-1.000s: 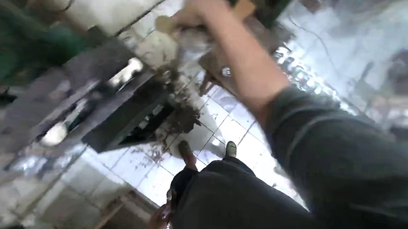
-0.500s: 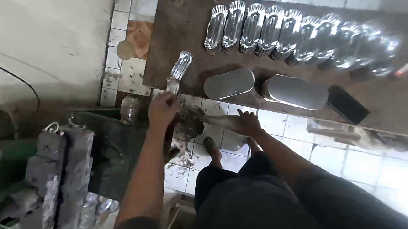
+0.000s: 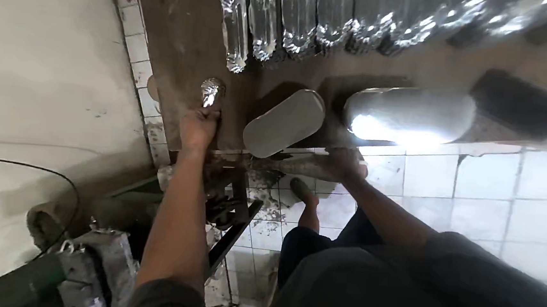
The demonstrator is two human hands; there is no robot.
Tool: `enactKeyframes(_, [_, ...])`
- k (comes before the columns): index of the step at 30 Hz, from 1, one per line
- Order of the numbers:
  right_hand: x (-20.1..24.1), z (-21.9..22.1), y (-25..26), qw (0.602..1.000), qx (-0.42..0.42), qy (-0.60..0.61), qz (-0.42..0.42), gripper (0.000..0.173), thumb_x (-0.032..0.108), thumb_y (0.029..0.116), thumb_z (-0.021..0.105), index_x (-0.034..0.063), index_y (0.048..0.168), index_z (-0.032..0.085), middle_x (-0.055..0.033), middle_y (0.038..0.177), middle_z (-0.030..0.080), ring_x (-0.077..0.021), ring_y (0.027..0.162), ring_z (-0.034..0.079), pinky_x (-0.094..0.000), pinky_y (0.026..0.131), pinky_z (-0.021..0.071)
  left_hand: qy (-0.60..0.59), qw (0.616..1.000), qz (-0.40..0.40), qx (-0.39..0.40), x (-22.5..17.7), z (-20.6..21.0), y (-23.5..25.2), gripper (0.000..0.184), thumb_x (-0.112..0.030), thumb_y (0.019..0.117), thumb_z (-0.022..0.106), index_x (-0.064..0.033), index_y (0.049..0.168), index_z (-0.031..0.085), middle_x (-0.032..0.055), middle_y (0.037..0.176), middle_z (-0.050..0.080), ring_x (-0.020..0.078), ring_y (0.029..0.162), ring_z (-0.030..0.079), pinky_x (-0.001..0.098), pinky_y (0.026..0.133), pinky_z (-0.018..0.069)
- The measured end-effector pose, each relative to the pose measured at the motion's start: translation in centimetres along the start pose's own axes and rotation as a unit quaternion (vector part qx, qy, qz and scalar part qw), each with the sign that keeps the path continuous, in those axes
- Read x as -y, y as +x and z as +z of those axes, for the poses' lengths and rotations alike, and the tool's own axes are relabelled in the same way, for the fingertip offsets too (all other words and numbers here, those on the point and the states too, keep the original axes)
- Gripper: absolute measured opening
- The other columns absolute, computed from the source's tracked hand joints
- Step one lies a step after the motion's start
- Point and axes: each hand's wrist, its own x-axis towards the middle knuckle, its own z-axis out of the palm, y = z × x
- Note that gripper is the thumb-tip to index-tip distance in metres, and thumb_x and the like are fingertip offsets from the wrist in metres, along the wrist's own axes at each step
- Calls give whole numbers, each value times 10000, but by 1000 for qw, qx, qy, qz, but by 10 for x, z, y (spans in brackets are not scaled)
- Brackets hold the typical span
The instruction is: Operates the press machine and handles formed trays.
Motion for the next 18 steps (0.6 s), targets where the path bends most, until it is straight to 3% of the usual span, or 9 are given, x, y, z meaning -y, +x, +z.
enactKeyframes(2, [-1,-2,-12,997,5,0,-73,575,652,969,519,172,1204,731,-98,1193,719,-319,1195,633,-578,1060,452,-39,999,-8,-8,-13,-9,2,256,-317,1007,645,-117,1101,773,137,1054,751,314,1001,707,625,917,523])
enactKeyframes(4, [-14,-2,-11,987,18,-12,-156,523,578,1002,483,179,1260,701,-97,1220,699,-323,1222,608,-574,1063,444,-26,999,-12,-27,-27,-11,6,244,-312,991,666,-116,1086,779,155,1059,750,343,1021,704,648,929,510])
enactKeyframes(7, [-44,-13,-19,966,50,5,-253,533,489,1015,529,179,1446,585,-116,1426,610,-347,1366,521,-595,1136,390,29,999,-19,-4,-33,-6,11,271,-334,994,646,-127,1123,764,205,1094,734,429,1072,678,719,939,471])
enactKeyframes(9, [-69,-22,-39,965,64,48,-249,602,465,1020,554,165,1538,485,-118,1586,460,-325,1492,385,-567,1224,292,21,999,-8,45,-32,-10,6,352,-344,1006,652,-111,1268,682,239,1178,695,456,1137,645,725,978,448])
enactKeyframes(11, [-104,-33,-61,969,66,62,-229,655,503,1014,551,181,1573,434,-102,1623,414,-300,1497,389,-537,1224,324,-16,1000,4,22,-44,-19,-9,449,-354,957,723,-101,1321,653,237,1293,653,437,1228,608,690,1037,442])
enactKeyframes(14, [-161,-67,-102,978,145,79,-127,644,492,1025,561,124,1544,458,-172,1470,569,-340,1318,584,-549,1119,451,-77,993,72,-60,-97,-40,-59,623,-437,926,724,-117,1438,570,185,1628,350,339,1494,363,545,1207,331])
enactKeyframes(16, [-198,-95,-124,973,206,76,-71,577,416,1051,554,70,1508,494,-225,1389,614,-387,1256,615,-568,1100,451,-57,980,186,-33,-134,-45,-93,658,-488,887,737,-123,1416,595,159,1644,332,331,1542,264,539,1240,267])
enactKeyframes(18, [-242,-108,-141,975,218,44,-22,550,405,1060,539,45,1477,524,-237,1385,612,-391,1284,593,-558,1122,427,11,960,279,17,-158,-28,-120,675,-537,822,777,-155,1363,652,134,1630,374,379,1549,228,588,1229,267])
